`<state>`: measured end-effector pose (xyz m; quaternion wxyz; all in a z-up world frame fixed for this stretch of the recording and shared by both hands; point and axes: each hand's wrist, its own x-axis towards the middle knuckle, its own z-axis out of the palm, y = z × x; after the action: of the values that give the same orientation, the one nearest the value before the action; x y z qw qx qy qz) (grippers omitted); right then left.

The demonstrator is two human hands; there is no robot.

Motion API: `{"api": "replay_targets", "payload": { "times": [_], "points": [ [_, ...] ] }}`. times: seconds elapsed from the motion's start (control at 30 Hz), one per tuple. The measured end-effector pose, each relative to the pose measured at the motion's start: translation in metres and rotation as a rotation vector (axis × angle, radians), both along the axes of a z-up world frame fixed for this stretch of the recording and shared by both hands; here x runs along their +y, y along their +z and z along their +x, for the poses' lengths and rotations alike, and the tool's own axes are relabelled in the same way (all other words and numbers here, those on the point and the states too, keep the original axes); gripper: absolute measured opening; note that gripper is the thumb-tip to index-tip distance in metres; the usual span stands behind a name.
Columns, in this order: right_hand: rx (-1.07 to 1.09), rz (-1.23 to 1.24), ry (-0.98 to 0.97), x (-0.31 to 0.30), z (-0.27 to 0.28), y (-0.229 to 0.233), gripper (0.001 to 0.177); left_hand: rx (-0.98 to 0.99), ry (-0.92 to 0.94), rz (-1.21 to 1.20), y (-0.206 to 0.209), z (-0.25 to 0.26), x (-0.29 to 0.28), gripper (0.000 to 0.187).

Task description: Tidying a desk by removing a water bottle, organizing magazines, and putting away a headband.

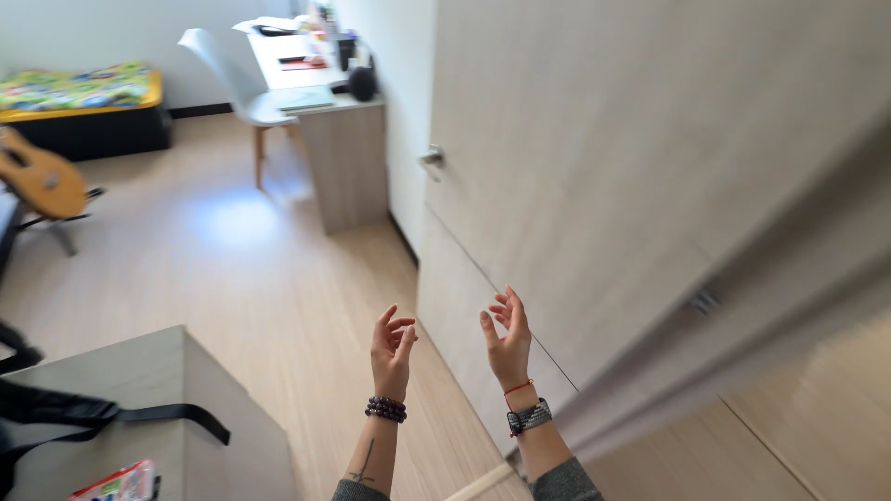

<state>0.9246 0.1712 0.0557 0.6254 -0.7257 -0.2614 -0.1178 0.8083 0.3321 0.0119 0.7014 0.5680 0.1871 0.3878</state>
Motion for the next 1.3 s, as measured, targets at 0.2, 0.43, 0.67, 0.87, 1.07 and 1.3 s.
{"api": "replay_targets", "payload": {
  "times": [0.2,0.43,0.67,0.87,1.07,1.3],
  "points": [
    [0.022,0.012,0.162,0.110,0.044,-0.013,0.064,0.022,0.162,-0.007,-0.006,0.018,0.093,0.054],
    [-0.001,0.060,0.222,0.249,0.101,-0.016,0.063,0.073,0.240,0.081,-0.002,0.068,0.225,0.055],
    [0.052,0.059,0.249,0.360,0.144,-0.013,0.062,0.103,0.254,0.051,0.005,0.107,0.328,0.054],
    [0.036,0.056,0.303,0.468,0.208,-0.026,0.061,0.091,0.296,0.068,-0.009,0.160,0.430,0.054],
    [-0.007,0.063,0.364,0.585,0.284,-0.018,0.061,0.044,0.361,0.095,-0.001,0.225,0.536,0.052],
    [0.015,0.041,0.440,0.698,0.336,-0.004,0.063,0.017,0.427,0.068,0.003,0.271,0.637,0.049]
  ]
}}
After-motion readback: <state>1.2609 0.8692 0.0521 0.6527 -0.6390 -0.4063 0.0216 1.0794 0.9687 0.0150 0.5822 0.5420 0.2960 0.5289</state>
